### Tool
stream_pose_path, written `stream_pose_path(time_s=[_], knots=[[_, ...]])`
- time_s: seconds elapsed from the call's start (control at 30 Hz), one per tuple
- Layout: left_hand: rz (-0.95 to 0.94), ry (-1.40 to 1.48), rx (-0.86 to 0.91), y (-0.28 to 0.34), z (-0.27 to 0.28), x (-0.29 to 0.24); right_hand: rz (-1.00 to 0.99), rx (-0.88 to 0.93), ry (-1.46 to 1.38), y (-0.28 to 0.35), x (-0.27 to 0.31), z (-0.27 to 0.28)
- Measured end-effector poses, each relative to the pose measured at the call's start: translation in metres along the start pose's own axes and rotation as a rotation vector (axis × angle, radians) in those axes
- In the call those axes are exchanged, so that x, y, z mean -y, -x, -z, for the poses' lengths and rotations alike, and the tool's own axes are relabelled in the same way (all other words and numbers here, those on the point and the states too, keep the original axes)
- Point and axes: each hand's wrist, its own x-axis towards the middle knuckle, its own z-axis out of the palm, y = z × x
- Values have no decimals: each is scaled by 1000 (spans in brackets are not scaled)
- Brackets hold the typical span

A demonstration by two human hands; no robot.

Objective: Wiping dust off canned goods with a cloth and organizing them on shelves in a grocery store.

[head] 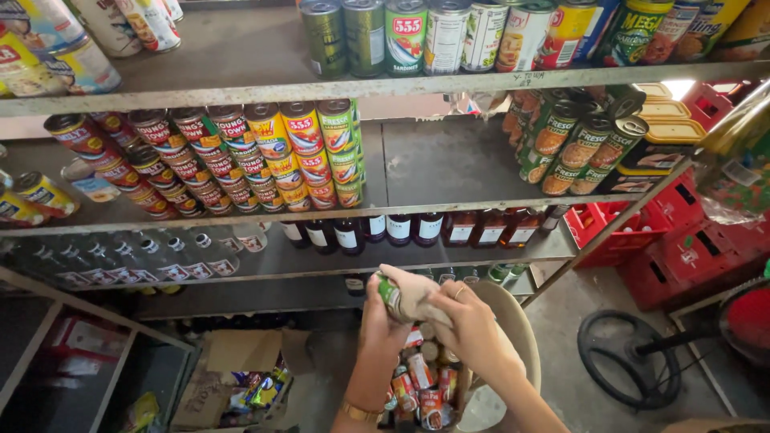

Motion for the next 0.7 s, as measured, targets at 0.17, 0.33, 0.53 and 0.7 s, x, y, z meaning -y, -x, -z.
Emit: stream_pose_path(time_s=[0.17, 0.33, 0.53, 0.7], knots=[[-136, -146, 161, 7, 0, 5, 151, -246, -17, -5, 0, -17], [-105, -138, 244, 4, 9, 0, 264, -144, -18, -4, -1, -10], [-20, 3, 119, -16, 26, 8, 190, -108, 136, -22, 9, 2], [92, 53, 85, -25, 47, 15, 301, -144, 86, -19, -6, -20]])
